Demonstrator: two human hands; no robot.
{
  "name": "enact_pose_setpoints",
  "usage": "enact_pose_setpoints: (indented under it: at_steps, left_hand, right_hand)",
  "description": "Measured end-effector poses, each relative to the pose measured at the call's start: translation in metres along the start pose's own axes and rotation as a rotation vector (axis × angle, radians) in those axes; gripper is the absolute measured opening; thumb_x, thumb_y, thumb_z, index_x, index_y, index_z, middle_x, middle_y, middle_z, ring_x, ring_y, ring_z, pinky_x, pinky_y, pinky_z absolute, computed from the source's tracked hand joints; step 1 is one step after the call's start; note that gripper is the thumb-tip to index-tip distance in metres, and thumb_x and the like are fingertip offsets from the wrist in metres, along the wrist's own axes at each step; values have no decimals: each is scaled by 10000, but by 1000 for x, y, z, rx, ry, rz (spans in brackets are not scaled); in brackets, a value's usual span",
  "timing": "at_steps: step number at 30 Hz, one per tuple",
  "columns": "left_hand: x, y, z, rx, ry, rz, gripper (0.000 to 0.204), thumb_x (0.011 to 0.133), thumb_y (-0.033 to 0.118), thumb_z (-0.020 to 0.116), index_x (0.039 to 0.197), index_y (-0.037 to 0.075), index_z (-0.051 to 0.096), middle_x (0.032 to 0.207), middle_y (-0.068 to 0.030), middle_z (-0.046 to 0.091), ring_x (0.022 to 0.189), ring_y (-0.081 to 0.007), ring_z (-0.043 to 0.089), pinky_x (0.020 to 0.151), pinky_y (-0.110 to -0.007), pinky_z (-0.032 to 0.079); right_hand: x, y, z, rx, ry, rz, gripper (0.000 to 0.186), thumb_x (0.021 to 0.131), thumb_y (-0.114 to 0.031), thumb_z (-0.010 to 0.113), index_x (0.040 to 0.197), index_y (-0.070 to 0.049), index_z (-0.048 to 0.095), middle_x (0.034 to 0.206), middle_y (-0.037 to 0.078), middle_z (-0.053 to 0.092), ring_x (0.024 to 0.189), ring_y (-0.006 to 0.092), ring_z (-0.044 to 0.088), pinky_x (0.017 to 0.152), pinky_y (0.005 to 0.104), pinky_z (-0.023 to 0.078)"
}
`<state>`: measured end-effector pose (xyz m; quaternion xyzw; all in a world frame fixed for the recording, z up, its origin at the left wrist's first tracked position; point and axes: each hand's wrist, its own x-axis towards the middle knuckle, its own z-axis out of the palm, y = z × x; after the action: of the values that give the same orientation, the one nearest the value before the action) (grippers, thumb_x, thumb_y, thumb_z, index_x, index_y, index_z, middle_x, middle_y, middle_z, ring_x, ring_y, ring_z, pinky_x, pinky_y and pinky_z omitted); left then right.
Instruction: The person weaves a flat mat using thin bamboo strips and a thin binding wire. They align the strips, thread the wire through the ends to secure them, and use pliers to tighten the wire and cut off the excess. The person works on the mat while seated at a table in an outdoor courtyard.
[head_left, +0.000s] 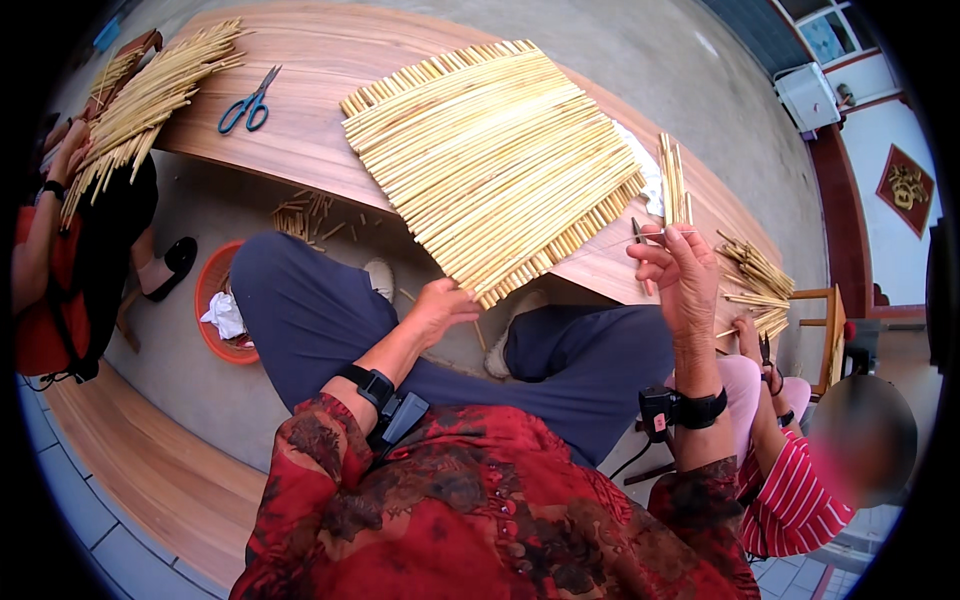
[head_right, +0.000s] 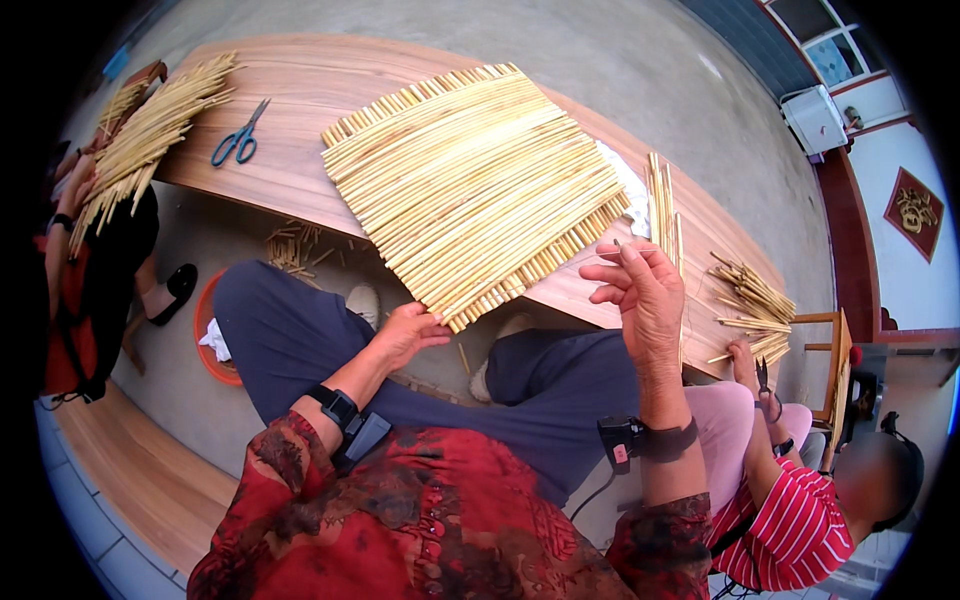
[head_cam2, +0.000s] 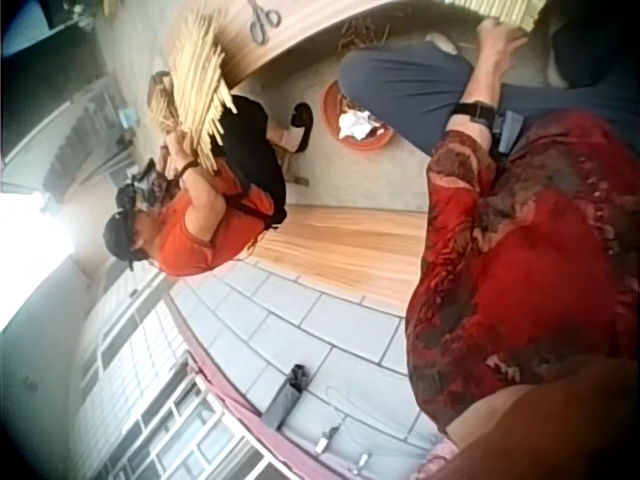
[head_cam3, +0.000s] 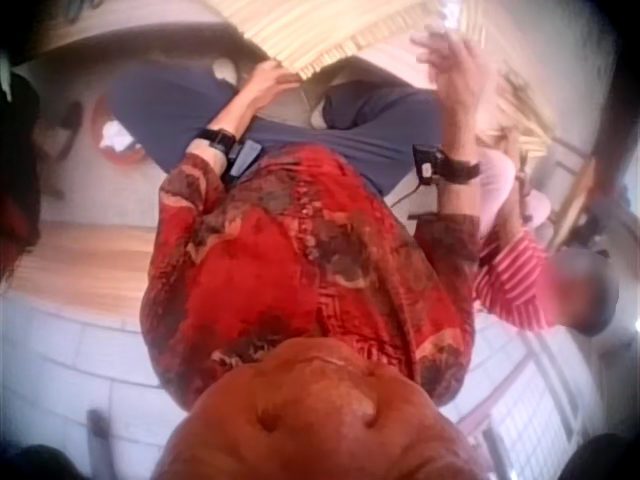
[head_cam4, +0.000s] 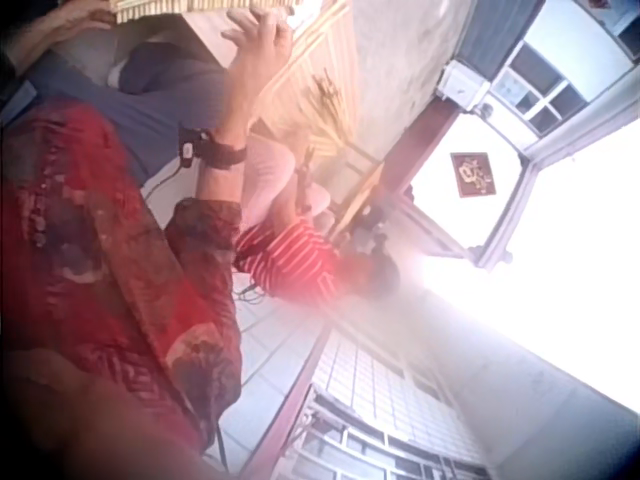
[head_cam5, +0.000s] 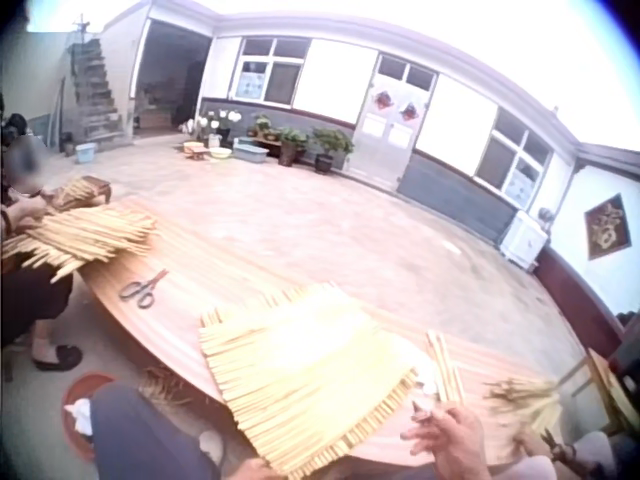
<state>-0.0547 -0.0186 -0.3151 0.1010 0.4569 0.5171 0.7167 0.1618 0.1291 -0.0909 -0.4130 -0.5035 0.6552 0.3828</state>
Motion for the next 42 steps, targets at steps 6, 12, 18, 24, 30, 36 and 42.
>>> enact_pose_setpoints:
  at_steps: [6, 12, 18, 24, 30, 36, 42]
  left_hand:
    - [-4, -1, -1, -30, -50, -27, 363, 904, 163, 591, 1201, -30, 517, 1159, -158, 593, 1062, -274, 597, 889, -394, 500]
    - [-3, -3, -2, -16, -49, -39, 366, 919, 172, 570, 1217, -31, 507, 1163, -162, 594, 1061, -278, 606, 891, -385, 499]
    - [-8, 3, 6, -9, -75, -58, 335, 945, 172, 524, 1216, -24, 513, 1150, -162, 606, 1043, -277, 623, 884, -371, 501]
    - [-8, 1, 3, -37, -74, -78, 316, 944, 180, 521, 1196, -10, 533, 1145, -150, 613, 1043, -268, 617, 875, -375, 497]
    - [-13, 4, 3, -7, -5, -55, 324, 929, 183, 546, 1191, -6, 536, 1155, -144, 607, 1067, -258, 598, 881, -373, 484]
    - [-12, 3, 2, -4, -13, -41, 319, 925, 173, 543, 1182, -16, 534, 1142, -144, 607, 1055, -251, 603, 881, -371, 487]
    - [-11, 3, 3, 19, -1, -29, 301, 926, 150, 527, 1169, -27, 541, 1124, -145, 613, 1031, -247, 615, 871, -363, 497]
  right_hand:
    - [8, 42, 35, -73, -206, 54, 156, 955, -156, 515, 1007, -10, 535, 803, 69, 584, 626, 134, 620, 504, 243, 545]
    - [6, 89, 46, -411, -366, 262, 203, 944, -133, 532, 1091, -33, 630, 700, -3, 568, 553, 55, 548, 461, 183, 462]
    - [-1, 136, 43, -681, -383, 252, 158, 894, -124, 595, 1013, -29, 636, 698, 22, 575, 560, 90, 550, 474, 236, 451]
    - [-11, 147, 54, -1225, -524, -175, 155, 842, -157, 624, 989, -127, 664, 860, 144, 591, 775, 327, 615, 662, 408, 504]
    - [-12, 151, 55, -1327, -502, -172, 170, 832, -169, 631, 993, -147, 681, 884, 149, 580, 808, 346, 619, 686, 425, 509]
    - [-9, 152, 53, -1371, -526, -149, 161, 849, -187, 610, 985, -151, 689, 853, 147, 585, 797, 344, 623, 685, 427, 509]
    - [-6, 152, 50, -1358, -567, -183, 167, 873, -212, 591, 994, -158, 691, 847, 147, 585, 793, 346, 622, 688, 431, 506]
